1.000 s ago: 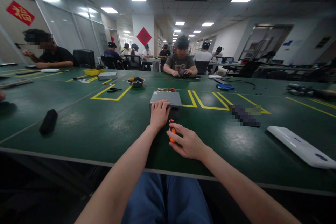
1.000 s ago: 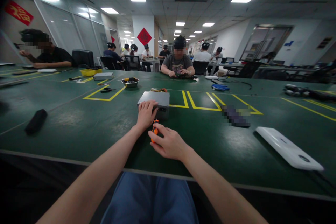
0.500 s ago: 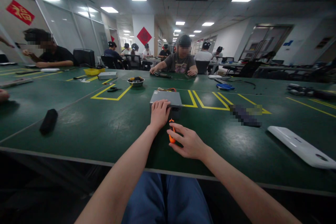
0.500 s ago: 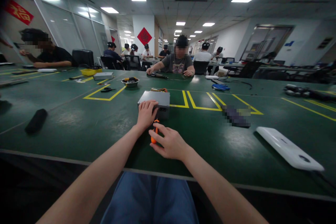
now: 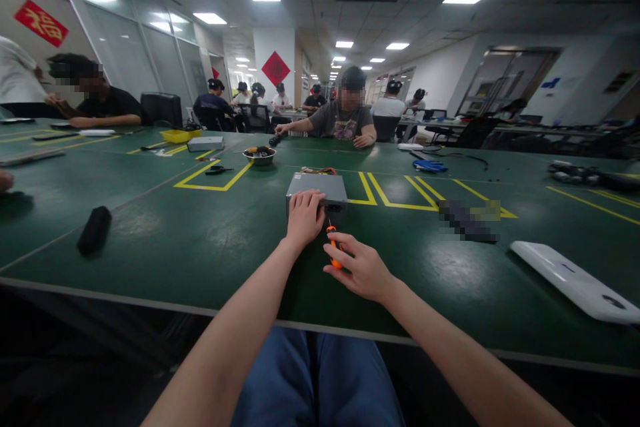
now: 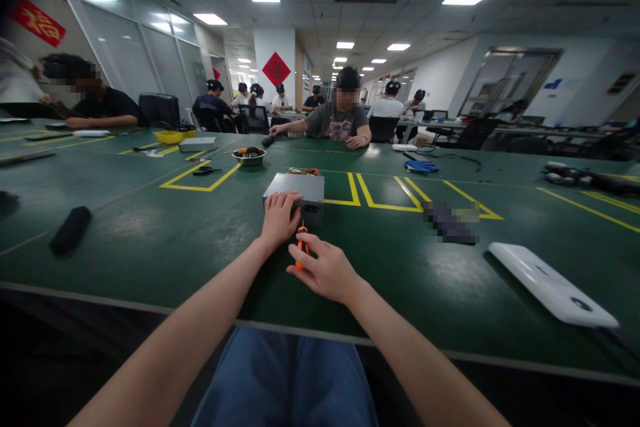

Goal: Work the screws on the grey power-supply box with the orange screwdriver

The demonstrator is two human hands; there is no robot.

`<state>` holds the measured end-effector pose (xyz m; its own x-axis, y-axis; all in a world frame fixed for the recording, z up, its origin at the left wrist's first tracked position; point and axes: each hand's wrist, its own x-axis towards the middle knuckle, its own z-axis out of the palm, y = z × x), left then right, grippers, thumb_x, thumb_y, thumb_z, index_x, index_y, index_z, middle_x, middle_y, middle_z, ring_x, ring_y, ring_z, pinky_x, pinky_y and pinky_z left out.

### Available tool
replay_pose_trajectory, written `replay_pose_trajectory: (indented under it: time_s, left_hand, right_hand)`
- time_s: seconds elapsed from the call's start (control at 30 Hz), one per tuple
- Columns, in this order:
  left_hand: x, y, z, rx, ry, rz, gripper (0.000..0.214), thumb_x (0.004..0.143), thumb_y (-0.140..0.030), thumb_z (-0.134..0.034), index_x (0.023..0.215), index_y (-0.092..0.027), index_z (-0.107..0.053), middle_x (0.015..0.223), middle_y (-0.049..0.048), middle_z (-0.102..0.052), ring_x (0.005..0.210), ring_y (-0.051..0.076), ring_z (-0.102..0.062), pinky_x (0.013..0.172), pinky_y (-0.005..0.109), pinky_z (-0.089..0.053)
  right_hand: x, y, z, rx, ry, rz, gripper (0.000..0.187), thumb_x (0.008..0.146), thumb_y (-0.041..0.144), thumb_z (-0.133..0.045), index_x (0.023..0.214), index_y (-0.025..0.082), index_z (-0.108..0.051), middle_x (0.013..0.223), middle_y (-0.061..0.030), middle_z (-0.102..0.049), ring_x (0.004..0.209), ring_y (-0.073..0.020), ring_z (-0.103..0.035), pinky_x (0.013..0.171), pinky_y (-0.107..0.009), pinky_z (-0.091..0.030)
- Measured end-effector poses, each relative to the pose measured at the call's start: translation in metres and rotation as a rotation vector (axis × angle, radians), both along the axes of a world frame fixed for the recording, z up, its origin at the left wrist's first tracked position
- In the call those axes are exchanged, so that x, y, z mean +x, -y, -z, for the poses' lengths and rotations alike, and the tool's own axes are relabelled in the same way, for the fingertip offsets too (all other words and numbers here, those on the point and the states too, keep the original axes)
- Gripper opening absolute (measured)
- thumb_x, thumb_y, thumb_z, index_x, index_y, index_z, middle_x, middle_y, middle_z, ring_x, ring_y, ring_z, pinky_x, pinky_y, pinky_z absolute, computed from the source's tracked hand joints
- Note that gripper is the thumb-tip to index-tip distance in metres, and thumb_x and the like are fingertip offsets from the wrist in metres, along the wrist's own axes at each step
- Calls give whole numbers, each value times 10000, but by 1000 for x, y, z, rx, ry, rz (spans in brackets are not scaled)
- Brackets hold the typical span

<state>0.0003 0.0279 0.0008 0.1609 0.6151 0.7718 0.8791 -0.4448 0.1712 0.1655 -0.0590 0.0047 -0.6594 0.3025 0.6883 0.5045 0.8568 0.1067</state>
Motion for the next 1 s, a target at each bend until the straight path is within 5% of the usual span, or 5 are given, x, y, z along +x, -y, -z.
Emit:
replay_pose_trajectory:
  time_s: [0.17,0.43,0.67,0.87,1.0]
  left_hand:
    - [0,0,0,-2,5,3,280,838,-212,-468,1114,-238,-511,1224,41,-544,1171,207,-446,1062,397,-251]
    - [-1,0,1,-2,8,11,291,824,-225,-499,1115,-236,-509,1220,39,-545,1174,205,-443,1062,393,-253]
    - [0,-1,1,12,23,14,281,827,-231,-507,1108,-238,-511,1215,34,-550,1173,208,-444,1058,387,-261]
    - [-1,-1,1,6,17,17,288,822,-221,-500,1110,-239,-512,1214,47,-551,1174,219,-448,1052,410,-267]
    - [-1,-1,0,4,14,14,288,822,-217,-500,1108,-238,-513,1217,46,-549,1171,218,-451,1055,409,-262]
  right_hand:
    - [0,2,-2,-46,49,-14,324,882,266,-468,1186,155,-467,1228,-180,-454,1067,-233,-546,807,-337,-519]
    - [-1,-3,3,-25,-114,3,264,853,360,-549,1010,172,-451,1108,-164,-571,946,-228,-618,727,-336,-549]
    - [-2,1,0,-52,85,-14,329,882,251,-469,1197,163,-438,1236,-179,-478,1073,-246,-559,816,-353,-526]
    - [0,-6,6,-28,-133,23,282,855,353,-551,1043,181,-428,1106,-154,-560,985,-237,-608,750,-349,-553]
    - [-1,-5,5,-74,-72,12,317,848,309,-541,1097,159,-414,1156,-169,-531,1041,-248,-580,799,-364,-544]
